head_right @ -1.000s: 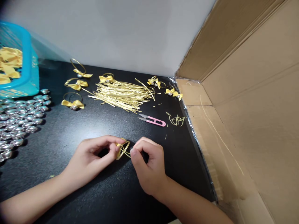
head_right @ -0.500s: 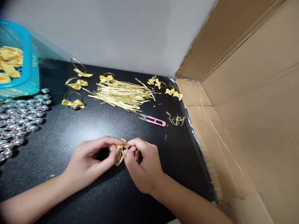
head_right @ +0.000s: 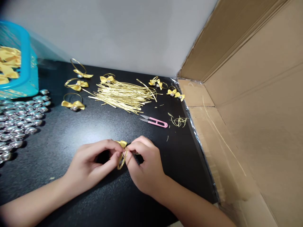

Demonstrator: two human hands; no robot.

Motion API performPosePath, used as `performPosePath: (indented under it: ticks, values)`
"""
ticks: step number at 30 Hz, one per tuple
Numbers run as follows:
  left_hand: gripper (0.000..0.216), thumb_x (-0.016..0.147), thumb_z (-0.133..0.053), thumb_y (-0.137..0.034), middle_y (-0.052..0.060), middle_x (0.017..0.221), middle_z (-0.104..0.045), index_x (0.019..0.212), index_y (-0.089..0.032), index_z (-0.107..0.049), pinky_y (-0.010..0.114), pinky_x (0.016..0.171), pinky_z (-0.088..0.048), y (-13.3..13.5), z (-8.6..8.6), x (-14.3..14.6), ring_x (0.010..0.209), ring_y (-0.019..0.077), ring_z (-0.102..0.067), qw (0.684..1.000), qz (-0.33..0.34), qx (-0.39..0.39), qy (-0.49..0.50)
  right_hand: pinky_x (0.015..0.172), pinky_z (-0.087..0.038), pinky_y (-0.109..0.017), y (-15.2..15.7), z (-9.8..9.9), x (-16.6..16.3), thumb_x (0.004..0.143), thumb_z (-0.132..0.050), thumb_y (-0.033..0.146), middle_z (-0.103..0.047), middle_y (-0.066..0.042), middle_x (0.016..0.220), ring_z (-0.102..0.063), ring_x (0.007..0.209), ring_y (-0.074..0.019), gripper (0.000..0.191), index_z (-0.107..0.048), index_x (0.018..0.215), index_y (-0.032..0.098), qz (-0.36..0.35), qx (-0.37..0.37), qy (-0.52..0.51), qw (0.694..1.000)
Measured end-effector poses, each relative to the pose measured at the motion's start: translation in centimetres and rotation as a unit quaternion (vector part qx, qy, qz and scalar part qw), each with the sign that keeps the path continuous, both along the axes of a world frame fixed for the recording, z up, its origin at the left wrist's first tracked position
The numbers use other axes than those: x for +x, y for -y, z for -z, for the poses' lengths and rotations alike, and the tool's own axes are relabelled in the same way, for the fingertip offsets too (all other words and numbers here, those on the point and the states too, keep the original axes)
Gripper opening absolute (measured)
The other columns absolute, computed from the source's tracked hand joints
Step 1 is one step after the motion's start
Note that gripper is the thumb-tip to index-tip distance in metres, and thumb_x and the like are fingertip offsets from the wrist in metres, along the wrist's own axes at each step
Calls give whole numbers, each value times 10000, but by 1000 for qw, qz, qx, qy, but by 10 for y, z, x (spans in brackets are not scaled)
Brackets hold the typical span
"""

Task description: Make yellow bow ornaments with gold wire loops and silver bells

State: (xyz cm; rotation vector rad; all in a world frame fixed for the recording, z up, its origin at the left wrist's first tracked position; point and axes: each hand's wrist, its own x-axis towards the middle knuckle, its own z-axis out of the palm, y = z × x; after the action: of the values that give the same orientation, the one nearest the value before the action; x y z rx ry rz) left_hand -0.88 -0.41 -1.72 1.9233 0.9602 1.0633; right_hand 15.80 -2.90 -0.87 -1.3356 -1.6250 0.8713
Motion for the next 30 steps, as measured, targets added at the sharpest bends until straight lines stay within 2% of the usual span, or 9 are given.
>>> performPosePath:
  ticks: [5, 10, 16, 21, 30]
  values:
    - [167, 817, -579, -37, -44, 647, -686, 838, -177, -667, 133, 560, -476, 0, 2, -1, 531, 53, -607, 1000, -7, -9, -3, 732, -499, -262, -1, 2, 0, 852, -616, 164, -648, -35, 834, -623, 797, -142, 132, -660, 729, 181, -13, -51, -86, 995]
    - [136, 803, -560, -68, -52, 568, -599, 727, -177, -590, 154, 497, -456, 0, 5, -1, 476, 67, -555, 999, -23, -38, -8, 749, -510, -290, -1, 3, -1, 845, -598, 167, -685, -34, 809, -651, 792, -156, 144, -645, 710, 190, -6, -103, -150, 983]
    - [144, 790, -550, -59, -55, 556, -581, 711, -178, -570, 144, 487, -447, 0, 4, 2, 469, 62, -542, 999, -19, -32, -4, 715, -513, -303, -2, 3, -1, 769, -636, 157, -705, -28, 746, -665, 742, -166, 130, -608, 647, 192, 24, -151, -184, 971]
    - [148, 794, -556, -55, -55, 564, -600, 719, -181, -574, 132, 497, -446, 0, 4, 1, 472, 55, -548, 1000, -17, -8, -11, 687, -514, -311, -2, 3, -2, 688, -689, 143, -706, -25, 707, -664, 696, -172, 123, -583, 649, 193, 48, -150, -157, 975]
    - [156, 809, -562, -63, -66, 586, -587, 736, -196, -524, 118, 518, -445, 0, 5, 1, 498, 49, -534, 1000, -1, -4, -14, 640, -525, -270, -3, 4, -4, 701, -668, 136, -681, -1, 684, -653, 635, -142, 96, -599, 737, 191, 54, -119, -131, 983]
